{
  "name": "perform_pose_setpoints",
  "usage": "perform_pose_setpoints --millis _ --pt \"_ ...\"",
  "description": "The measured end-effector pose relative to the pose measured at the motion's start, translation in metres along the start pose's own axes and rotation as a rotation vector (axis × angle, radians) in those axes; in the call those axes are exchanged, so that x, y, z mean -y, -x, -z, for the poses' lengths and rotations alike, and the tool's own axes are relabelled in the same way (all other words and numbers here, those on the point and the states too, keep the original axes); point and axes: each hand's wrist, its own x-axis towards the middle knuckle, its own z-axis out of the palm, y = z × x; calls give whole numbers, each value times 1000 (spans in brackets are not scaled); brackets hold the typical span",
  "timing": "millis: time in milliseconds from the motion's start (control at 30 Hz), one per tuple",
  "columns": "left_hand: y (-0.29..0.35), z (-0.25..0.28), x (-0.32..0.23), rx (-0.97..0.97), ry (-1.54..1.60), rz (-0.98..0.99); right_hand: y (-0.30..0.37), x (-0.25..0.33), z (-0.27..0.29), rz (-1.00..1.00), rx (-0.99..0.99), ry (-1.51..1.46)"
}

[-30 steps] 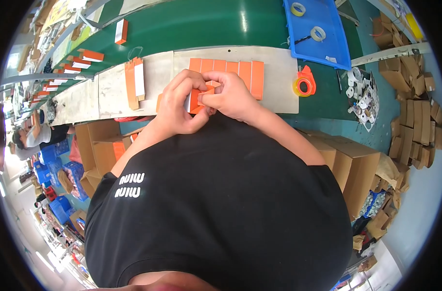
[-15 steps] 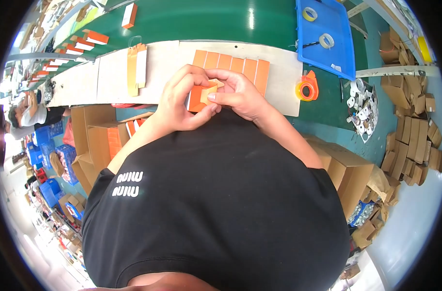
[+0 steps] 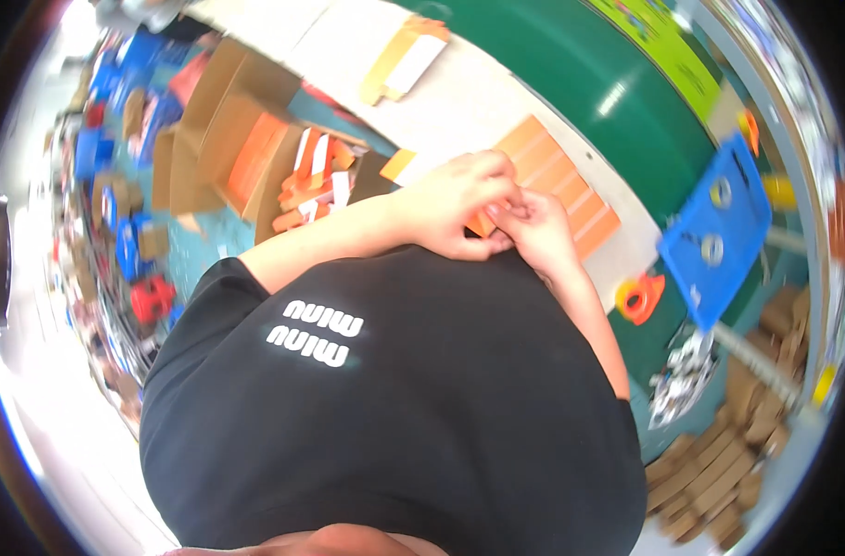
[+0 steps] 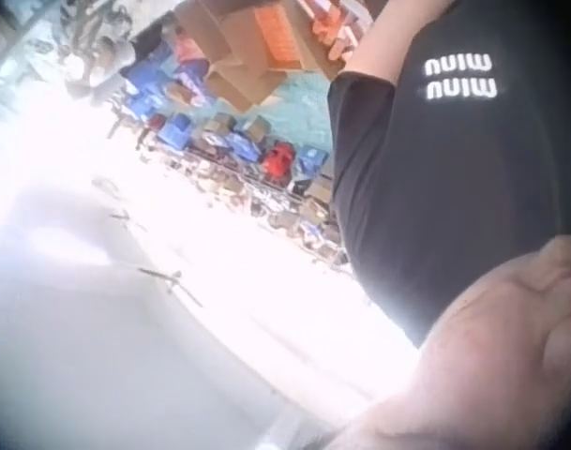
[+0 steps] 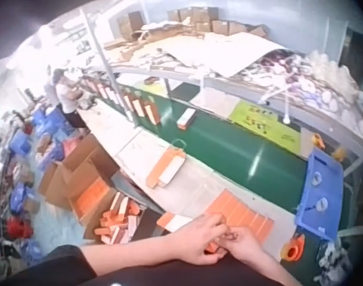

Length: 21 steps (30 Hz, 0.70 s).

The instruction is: The person packs small orange product boxes into a larger cardboard shipping carton by hand.

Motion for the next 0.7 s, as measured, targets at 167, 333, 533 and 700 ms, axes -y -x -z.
perform_pose_setpoints --millis 167,333,533,700 --pt "47 19 28 -13 38 170 -43 -3 -19 -235 157 -137" --pt "121 43 59 -57 -89 440 -95 -7 -27 -214 132 146" --pt "288 30 129 -320 -464 1122 -162 -71 57 -136 67 912" --pt "431 23 156 -172 -654 1520 -145 -89 80 -160 156 1106"
